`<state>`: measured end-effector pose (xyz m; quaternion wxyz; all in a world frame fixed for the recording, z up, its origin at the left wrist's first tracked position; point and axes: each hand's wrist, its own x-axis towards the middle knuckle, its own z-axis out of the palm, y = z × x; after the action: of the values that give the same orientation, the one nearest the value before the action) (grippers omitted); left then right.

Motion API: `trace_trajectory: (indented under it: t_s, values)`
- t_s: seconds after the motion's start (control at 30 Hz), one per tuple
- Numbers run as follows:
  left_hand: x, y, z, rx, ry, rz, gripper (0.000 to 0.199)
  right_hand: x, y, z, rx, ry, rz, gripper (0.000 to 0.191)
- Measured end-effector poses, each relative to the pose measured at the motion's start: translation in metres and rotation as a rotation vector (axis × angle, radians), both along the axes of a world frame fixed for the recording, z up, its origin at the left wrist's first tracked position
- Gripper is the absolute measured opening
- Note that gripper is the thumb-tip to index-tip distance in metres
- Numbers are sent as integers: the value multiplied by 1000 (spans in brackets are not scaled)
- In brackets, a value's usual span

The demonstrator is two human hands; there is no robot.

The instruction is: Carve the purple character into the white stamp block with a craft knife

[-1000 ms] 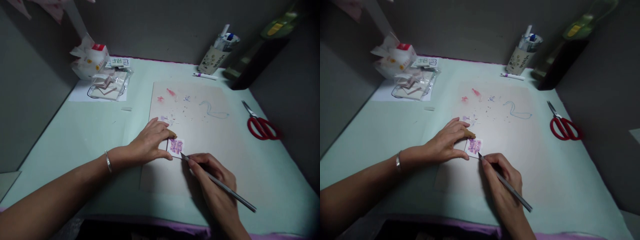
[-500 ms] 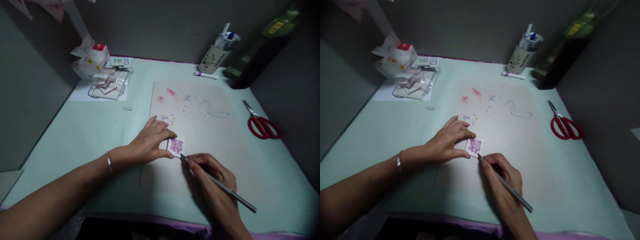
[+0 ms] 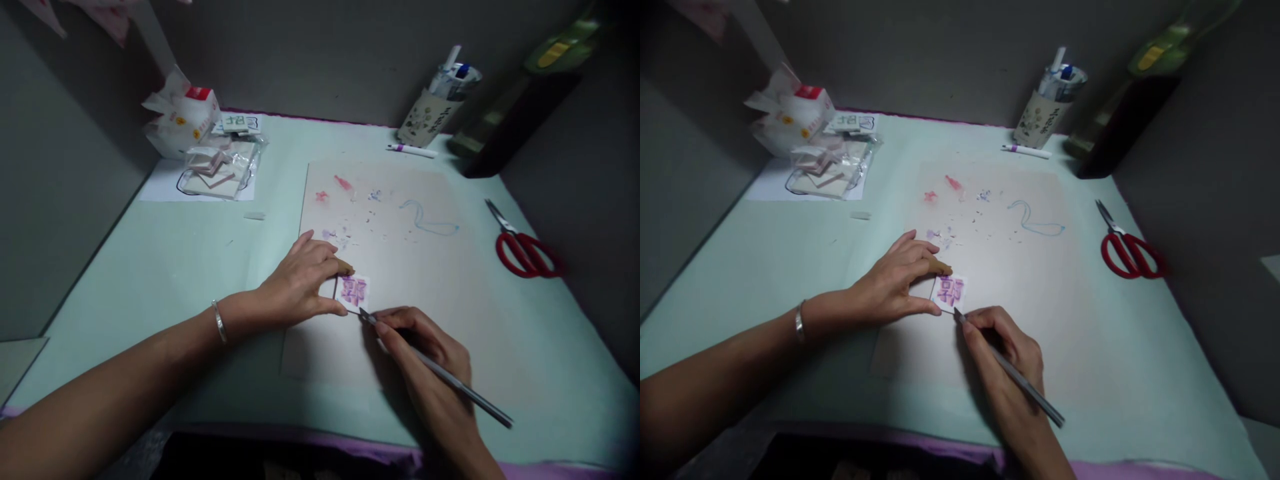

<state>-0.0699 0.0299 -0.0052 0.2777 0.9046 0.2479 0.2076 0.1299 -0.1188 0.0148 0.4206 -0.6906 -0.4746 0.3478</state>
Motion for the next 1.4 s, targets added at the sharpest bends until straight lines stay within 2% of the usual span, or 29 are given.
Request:
trace_trajectory:
  t_s: [0.17, 0.3, 0.5, 0.63, 0.73, 0.87, 1.0, 1.07, 1.17, 1.27, 1.4]
  values:
    - [1, 0, -1, 23, 5, 4, 60, -3, 0, 2, -5, -9, -19, 20]
    - [3, -2, -3, 56, -4, 14, 60, -5, 2, 6, -49, -86, -107, 23]
    - [7, -5, -6, 113, -13, 31, 60, -7, 5, 8, 7, -119, -164, 22]
    - [7, -6, -7, 114, -25, 39, 57, -8, 0, 2, 90, -181, -87, 17]
    - [7, -7, -8, 104, -24, 39, 56, -10, -4, -3, 274, -305, 52, 9]
    - [7, -8, -9, 98, -43, 42, 56, -12, -8, -10, 508, -564, 226, 21]
    - [7, -8, -12, 97, -43, 55, 60, -16, -11, -19, 538, -752, 286, 20]
    - [6, -7, -13, 97, -42, 49, 65, -18, -12, -19, 535, -769, 306, 21]
    - [4, -5, -12, 85, -50, 22, 81, -20, -13, -12, 524, -640, 207, 16]
    - [4, -7, -8, 61, -52, -1, 96, -19, -12, -1, 394, -483, 40, 10]
    - [6, -12, -4, 39, -30, -10, 101, -14, -9, 3, 265, -385, -117, 11]
